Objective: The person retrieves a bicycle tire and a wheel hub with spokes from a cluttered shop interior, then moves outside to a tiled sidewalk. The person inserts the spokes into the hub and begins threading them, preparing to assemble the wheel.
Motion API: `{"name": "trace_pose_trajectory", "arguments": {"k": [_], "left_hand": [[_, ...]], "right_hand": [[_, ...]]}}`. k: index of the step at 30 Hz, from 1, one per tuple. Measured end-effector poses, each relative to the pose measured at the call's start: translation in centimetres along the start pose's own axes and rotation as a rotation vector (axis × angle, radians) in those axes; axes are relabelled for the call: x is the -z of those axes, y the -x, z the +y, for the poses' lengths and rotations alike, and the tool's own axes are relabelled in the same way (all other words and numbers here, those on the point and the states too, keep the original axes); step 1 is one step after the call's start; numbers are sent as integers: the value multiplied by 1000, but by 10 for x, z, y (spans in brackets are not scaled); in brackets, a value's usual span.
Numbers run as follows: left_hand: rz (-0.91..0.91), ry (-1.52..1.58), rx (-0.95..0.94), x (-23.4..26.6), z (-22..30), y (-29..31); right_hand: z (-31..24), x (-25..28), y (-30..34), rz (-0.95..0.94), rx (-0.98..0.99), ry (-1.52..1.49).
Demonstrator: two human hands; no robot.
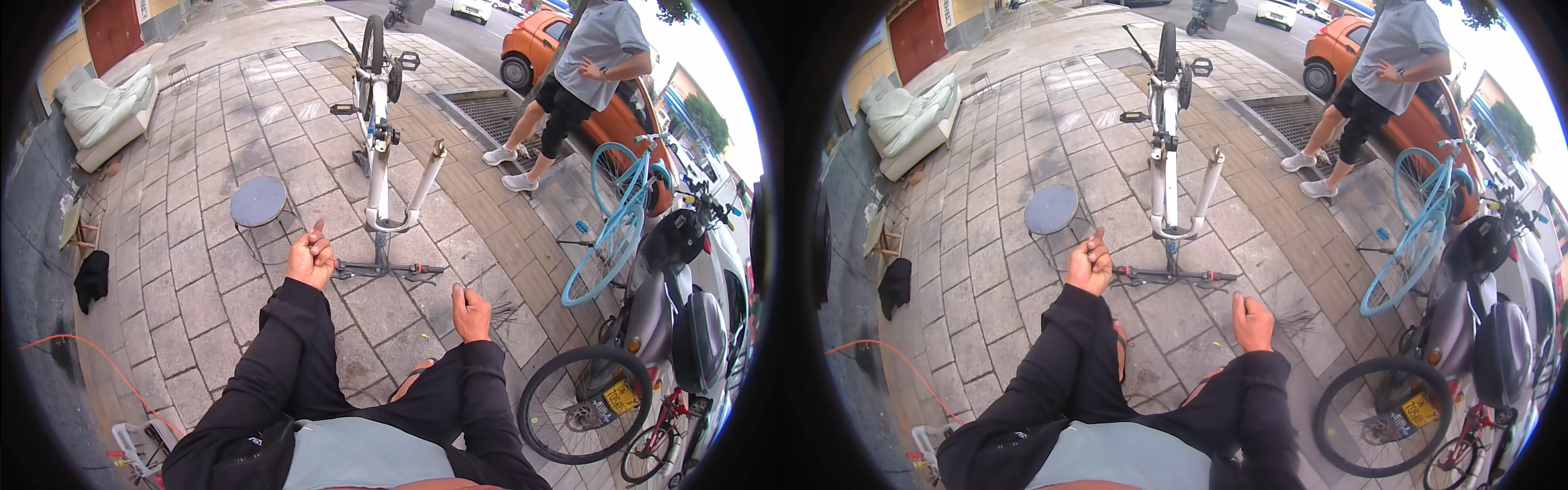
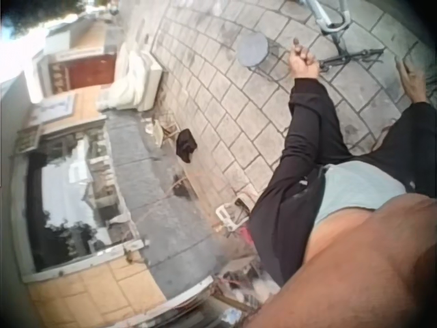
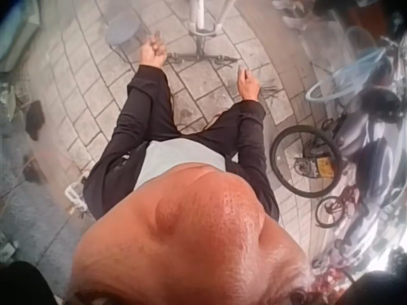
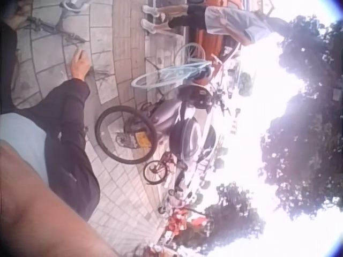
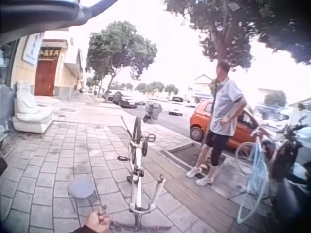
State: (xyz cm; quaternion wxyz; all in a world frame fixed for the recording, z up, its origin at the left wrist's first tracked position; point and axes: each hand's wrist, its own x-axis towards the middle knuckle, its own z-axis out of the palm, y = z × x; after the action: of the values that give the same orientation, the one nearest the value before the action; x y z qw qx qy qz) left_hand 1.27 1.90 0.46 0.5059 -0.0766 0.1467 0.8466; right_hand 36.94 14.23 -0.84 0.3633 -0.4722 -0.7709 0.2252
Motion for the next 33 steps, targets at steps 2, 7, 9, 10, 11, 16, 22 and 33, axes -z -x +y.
{"name": "trace_pose_trajectory", "arguments": {"k": [2, 7, 9, 10, 11, 16, 22, 33], "left_hand": [[19, 15, 16, -3, -2, 0], [45, 48, 19, -9, -9, 1], [-15, 65, 15, -4, -10, 0], [-45, 73, 13, -2, -10, 0], [-42, 89, 26, -1, -10, 0], [2, 44, 7, -11, -13, 9], [24, 5, 30, -16, -17, 15], [-41, -39, 61, -9, -23, 2]], "right_hand": [[-1, 4, 2, 19, 16, 8], [-1, 10, 4, 14, -11, 10], [0, 11, 4, 15, -8, 10], [0, 11, 4, 17, -9, 9], [0, 12, 4, 19, -10, 7], [3, 11, 6, 36, 15, 8], [-2, 15, 8, 26, -3, 12], [7, 15, 4, 71, 36, 3]]}}
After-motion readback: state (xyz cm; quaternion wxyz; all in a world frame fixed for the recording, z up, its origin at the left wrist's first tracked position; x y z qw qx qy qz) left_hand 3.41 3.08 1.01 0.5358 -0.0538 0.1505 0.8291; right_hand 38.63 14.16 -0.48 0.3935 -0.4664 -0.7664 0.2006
